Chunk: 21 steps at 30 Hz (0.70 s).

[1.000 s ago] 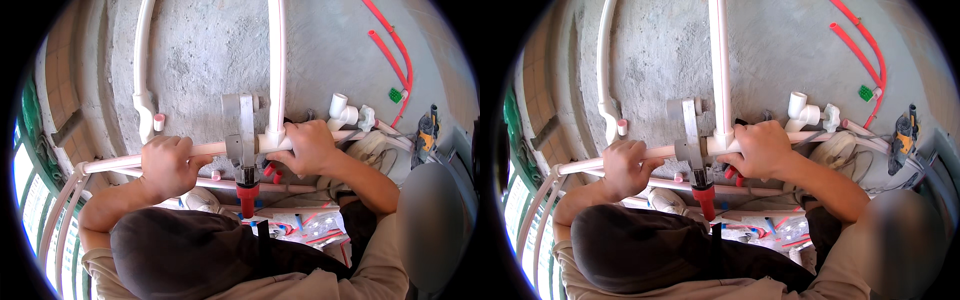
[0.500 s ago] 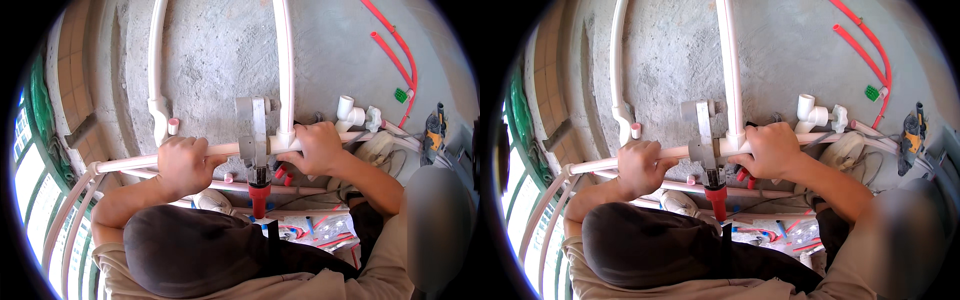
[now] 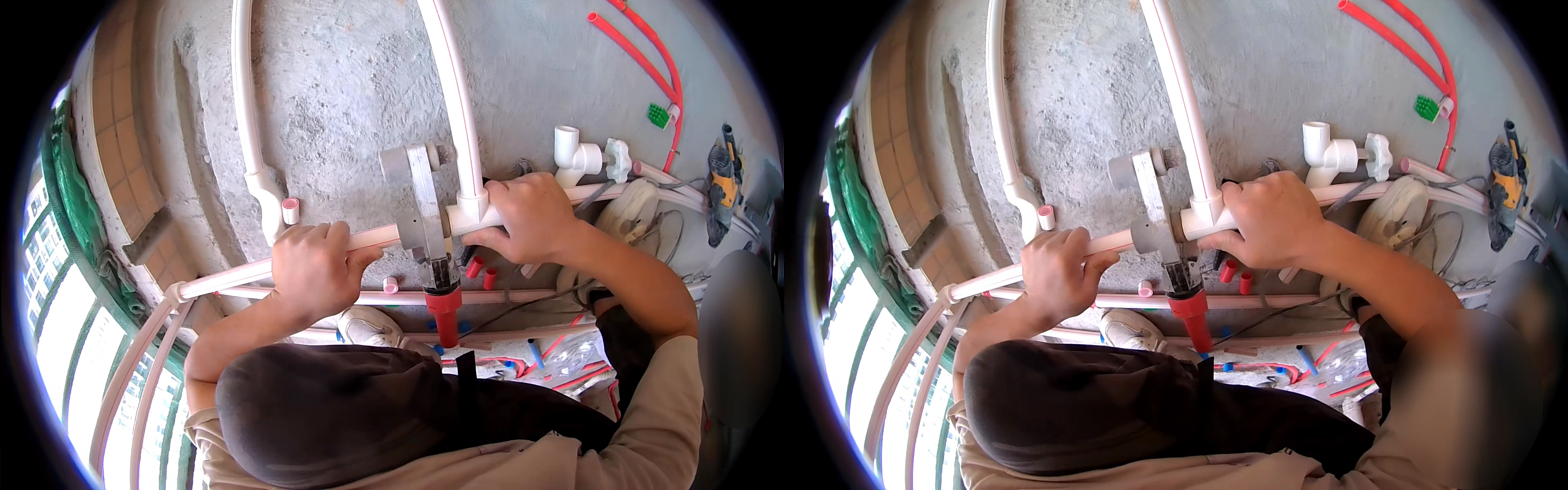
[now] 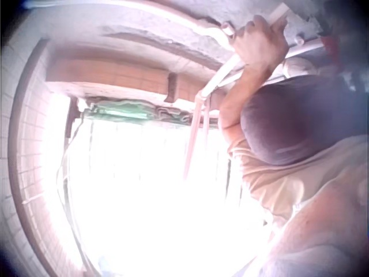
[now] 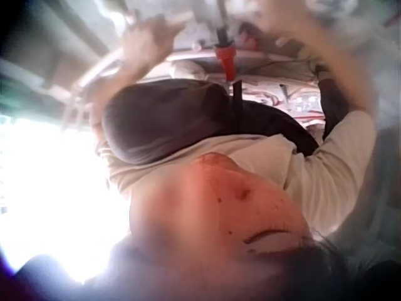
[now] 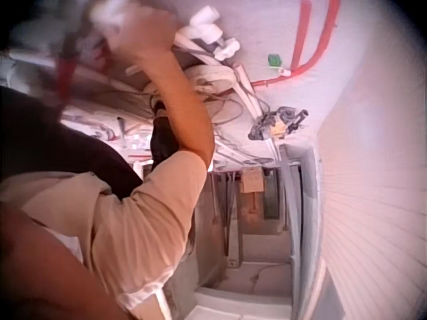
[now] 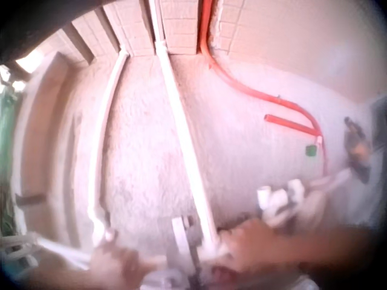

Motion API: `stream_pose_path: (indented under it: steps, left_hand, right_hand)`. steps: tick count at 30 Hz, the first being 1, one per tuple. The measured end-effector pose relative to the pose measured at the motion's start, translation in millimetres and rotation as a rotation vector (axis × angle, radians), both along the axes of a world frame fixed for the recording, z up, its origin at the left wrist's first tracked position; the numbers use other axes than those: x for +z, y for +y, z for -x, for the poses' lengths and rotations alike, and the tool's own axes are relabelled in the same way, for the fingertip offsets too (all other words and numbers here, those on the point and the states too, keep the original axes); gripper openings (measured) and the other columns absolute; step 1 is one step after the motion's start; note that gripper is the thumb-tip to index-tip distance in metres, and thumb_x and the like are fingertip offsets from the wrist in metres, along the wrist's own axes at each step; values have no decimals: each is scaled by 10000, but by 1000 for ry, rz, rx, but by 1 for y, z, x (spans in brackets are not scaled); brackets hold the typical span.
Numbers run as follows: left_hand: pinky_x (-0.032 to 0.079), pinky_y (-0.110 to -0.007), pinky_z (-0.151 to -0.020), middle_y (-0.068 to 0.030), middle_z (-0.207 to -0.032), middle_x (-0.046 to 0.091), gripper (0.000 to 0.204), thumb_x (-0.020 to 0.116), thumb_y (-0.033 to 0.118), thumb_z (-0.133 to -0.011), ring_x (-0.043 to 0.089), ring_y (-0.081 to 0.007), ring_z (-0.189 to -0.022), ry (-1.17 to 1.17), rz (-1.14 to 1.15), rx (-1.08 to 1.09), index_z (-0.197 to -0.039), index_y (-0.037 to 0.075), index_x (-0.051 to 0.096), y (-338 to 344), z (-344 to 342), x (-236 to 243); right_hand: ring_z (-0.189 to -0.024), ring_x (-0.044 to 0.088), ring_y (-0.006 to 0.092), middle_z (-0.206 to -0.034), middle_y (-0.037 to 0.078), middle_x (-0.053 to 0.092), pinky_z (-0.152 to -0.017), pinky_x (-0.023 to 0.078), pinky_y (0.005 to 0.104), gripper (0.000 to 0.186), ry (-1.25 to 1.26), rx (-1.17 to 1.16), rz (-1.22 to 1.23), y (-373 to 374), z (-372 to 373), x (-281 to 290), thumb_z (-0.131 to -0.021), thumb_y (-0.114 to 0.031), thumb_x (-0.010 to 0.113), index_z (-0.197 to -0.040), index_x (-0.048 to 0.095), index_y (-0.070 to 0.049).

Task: The person sits on the floor and uses a pipe fusion tool to heat and join white plastic pipes and fittings. They repeatedly insert pipe ends and fittings into the tool, then press the heated parts together to form connections.

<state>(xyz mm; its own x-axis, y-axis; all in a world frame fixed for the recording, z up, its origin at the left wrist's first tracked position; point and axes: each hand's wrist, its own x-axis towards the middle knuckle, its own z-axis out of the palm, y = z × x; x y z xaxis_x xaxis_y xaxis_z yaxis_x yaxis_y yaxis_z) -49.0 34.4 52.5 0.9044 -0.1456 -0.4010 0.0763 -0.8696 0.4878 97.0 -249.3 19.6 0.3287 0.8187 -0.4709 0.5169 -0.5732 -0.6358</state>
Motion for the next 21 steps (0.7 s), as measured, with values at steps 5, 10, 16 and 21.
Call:
stream_pose_path:
  steps: [5,10,16,21]
  left_hand:
    - [434,-460,-511,-122,-594,580,442,768,381,-848,577,-361,-517,-10,-20,5,-682,65,508,-1,0,3]
    - [436,-461,-511,-122,-593,582,443,770,384,-847,583,-364,-521,-23,-18,16,-678,66,512,-1,2,3]
    - [436,-461,-518,-119,-595,582,444,769,390,-846,585,-364,-531,-12,-22,15,-678,68,514,0,1,3]
    - [427,-465,-516,-119,-594,572,453,767,394,-849,579,-362,-538,0,-22,2,-672,68,507,-1,-4,4]
  right_hand:
    - [-770,648,330,-815,154,641,-684,504,424,494,-191,-20,-64,-1,5,12,-774,-437,805,-920,630,1]
    - [-933,617,331,-1011,186,594,-785,493,441,435,-269,-35,-425,-36,49,37,-767,-214,826,-1072,583,-21]
    - [-1018,666,281,-1130,177,642,-848,537,405,490,955,-653,154,-25,139,30,-829,-206,815,-1166,542,21]
    - [-890,656,157,-996,81,694,-798,522,338,413,1259,-957,145,1,179,14,-812,-230,842,-1073,612,-9]
